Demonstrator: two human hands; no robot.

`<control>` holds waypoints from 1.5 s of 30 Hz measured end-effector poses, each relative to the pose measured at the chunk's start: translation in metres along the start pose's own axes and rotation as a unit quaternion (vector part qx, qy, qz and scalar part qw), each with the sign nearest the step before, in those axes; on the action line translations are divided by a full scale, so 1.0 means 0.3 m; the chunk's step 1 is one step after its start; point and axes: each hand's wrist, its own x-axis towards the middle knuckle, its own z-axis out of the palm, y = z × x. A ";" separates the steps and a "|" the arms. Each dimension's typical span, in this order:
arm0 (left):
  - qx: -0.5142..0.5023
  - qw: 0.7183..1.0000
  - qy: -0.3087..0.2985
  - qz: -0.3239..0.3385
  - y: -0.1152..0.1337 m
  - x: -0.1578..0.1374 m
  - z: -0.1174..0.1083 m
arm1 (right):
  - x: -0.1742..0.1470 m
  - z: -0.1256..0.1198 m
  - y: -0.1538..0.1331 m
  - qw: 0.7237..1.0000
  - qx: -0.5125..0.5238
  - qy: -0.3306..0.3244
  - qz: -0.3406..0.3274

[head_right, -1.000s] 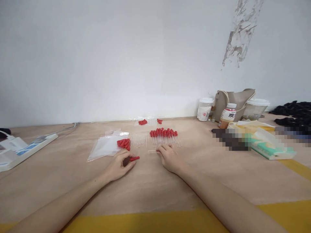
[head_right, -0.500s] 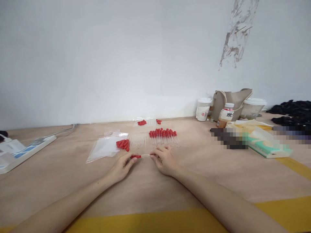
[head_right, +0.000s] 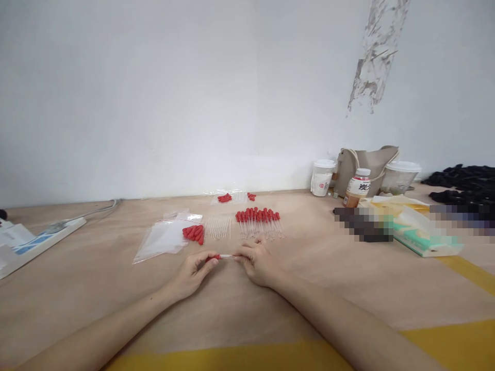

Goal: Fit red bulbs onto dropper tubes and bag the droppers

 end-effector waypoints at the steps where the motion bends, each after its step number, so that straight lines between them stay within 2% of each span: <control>1: 0.010 1.000 -0.001 0.005 -0.001 0.000 -0.001 | -0.001 0.000 0.003 1.000 -0.002 -0.002 -0.007; 6: 0.059 0.997 -0.015 0.038 0.000 -0.005 -0.005 | -0.003 -0.002 0.023 0.999 -0.001 -0.014 -0.046; 12: 0.090 0.992 -0.030 0.077 0.017 -0.006 -0.010 | -0.008 -0.006 0.027 0.997 -0.037 -0.013 -0.063; 19: 0.112 0.990 -0.020 0.084 0.005 -0.005 -0.008 | -0.016 -0.012 -0.010 0.993 -0.096 -0.005 -0.065; 24: 0.119 0.986 -0.023 0.113 0.007 -0.014 -0.006 | -0.015 -0.022 -0.043 0.995 -0.072 -0.017 -0.065; 33: 0.134 0.982 -0.034 0.128 0.001 -0.012 -0.001 | -0.017 0.000 -0.063 0.998 -0.041 -0.051 -0.007; 39: 0.171 0.976 0.013 0.132 -0.021 0.007 -0.023 | 0.022 -0.035 -0.092 0.991 -0.124 -0.057 -0.015; 42: 0.157 0.981 0.046 0.102 -0.034 -0.006 -0.036 | 0.029 -0.071 -0.092 0.980 -0.174 -0.090 -0.020; 44: 0.140 0.987 0.050 0.067 -0.039 -0.020 -0.043 | 0.028 -0.091 -0.061 0.979 -0.177 -0.094 0.031; 45: 0.134 0.989 0.037 0.054 -0.041 -0.026 -0.045 | 0.028 -0.099 -0.036 0.979 -0.165 -0.085 0.081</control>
